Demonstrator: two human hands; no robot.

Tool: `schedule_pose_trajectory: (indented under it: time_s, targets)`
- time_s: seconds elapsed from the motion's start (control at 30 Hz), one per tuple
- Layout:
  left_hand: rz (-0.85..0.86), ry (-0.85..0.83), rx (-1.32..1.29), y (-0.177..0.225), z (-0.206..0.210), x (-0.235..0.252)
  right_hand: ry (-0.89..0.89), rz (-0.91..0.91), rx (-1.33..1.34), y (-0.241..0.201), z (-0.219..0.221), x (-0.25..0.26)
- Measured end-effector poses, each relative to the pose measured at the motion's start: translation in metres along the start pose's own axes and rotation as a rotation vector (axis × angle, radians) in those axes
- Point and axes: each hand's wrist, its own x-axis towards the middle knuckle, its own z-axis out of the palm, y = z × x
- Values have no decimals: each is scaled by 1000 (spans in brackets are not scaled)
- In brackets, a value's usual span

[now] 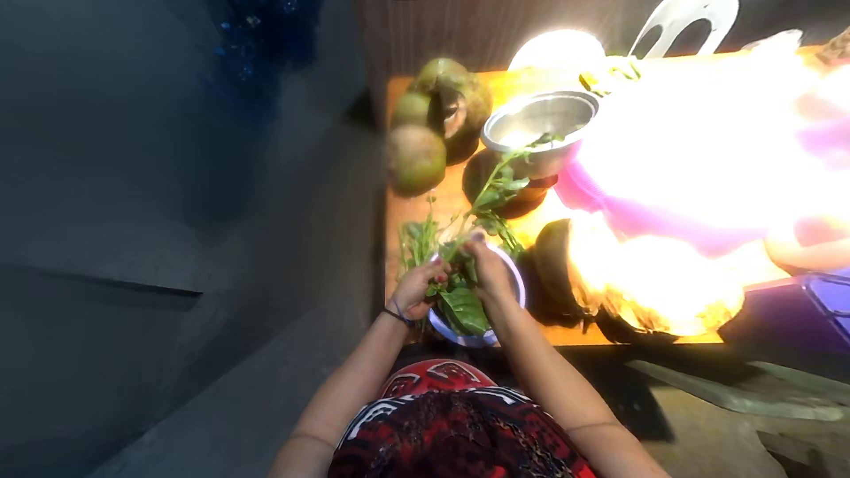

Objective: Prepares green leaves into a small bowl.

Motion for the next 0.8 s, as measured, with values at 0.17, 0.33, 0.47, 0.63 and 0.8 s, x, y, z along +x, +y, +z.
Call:
schedule_pose_trajectory:
  time_s: [0.17, 0.33, 0.47, 0.63, 0.8]
  targets:
    - [-58, -12, -83, -6, -1, 2, 150, 47, 100, 11, -23, 16]
    - [-94, -41, -215, -1, -17, -4, 130, -98, -9, -1, -64, 30]
    - [-98, 12, -223, 1, -15, -3, -63, -183, -52, 2, -62, 27]
    - [-100, -55, -196, -2, -14, -3, -261, -246, -240, -8, -42, 17]
    - [-183, -160, -323, -2, -17, -5, -437, -208, -324, -1, -44, 13]
